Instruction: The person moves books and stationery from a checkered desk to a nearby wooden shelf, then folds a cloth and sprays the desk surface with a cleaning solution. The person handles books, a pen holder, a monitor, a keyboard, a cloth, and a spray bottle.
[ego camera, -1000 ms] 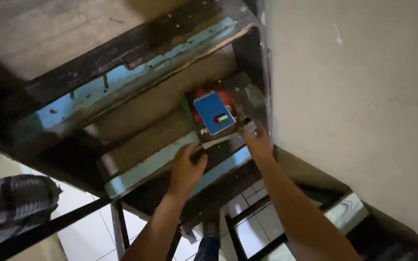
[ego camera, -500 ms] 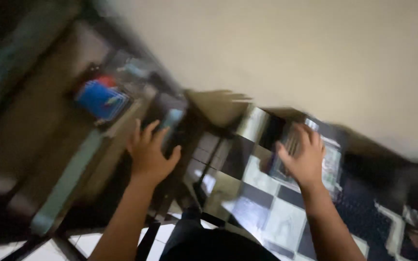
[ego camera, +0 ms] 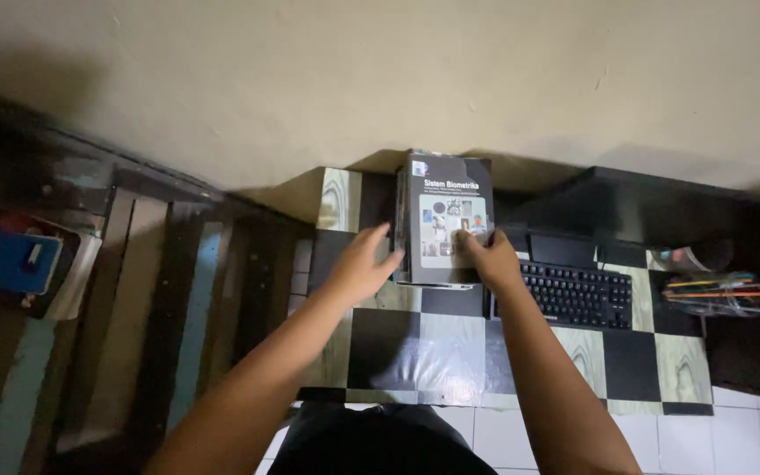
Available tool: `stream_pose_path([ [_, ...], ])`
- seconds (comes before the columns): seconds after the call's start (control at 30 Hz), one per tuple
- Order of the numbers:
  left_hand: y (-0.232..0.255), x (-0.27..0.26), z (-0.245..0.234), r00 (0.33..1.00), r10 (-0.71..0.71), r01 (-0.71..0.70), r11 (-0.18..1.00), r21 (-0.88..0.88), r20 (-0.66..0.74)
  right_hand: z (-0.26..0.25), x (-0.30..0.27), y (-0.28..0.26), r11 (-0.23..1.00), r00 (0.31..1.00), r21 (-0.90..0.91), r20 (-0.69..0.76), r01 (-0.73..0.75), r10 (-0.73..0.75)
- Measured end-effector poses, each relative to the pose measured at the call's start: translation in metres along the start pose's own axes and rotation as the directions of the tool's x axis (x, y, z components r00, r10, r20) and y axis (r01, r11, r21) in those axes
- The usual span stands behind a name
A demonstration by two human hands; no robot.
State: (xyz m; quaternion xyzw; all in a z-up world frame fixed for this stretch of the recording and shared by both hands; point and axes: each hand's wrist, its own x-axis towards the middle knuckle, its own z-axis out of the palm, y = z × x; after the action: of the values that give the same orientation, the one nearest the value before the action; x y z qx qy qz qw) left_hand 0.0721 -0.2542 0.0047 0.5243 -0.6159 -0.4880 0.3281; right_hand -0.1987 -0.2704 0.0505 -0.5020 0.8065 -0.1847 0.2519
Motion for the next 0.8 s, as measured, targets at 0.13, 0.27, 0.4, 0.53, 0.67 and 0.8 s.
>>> stream_pose_path([
  [0.13, -0.004, 0.046, 0.072, 0.998, 0.002, 0.005, 0.991, -0.13, 0.057, 0.0, -0.016, 0.001, 0.996, 0.998, 0.088, -0.057, 0.004, 0.001],
  [0.27, 0.003, 0.02, 0.092, 1.0, -0.011, 0.005, 0.94, -0.342, -0.017, -0.005, -0.033, 0.004, 0.983, 0.997, 0.172, -0.06, 0.063, -0.053],
  [0.4, 0.018, -0.024, 0.077, 0.994, -0.111, 0.106, 0.939, -0.326, 0.004, -0.005, -0.067, 0.017, 0.945, 0.986, 0.285, -0.074, 0.162, -0.147],
  [0.53, 0.03, -0.028, 0.055, 0.883, -0.466, 0.468, 0.864, -0.188, 0.056, -0.006, -0.088, 0.031, 0.936, 0.967, 0.275, 0.189, -0.22, 0.171],
  [0.67, 0.02, -0.014, 0.05, 0.895, -0.419, 0.445, 0.863, -0.239, 0.155, -0.007, -0.082, 0.043, 0.8, 0.856, 0.466, 0.504, -0.378, 0.112],
  [0.8, -0.001, -0.034, 0.051, 0.946, -0.279, 0.31, 0.928, -0.206, 0.167, -0.007, -0.081, 0.061, 0.841, 0.777, 0.383, 0.626, -0.382, 0.067],
])
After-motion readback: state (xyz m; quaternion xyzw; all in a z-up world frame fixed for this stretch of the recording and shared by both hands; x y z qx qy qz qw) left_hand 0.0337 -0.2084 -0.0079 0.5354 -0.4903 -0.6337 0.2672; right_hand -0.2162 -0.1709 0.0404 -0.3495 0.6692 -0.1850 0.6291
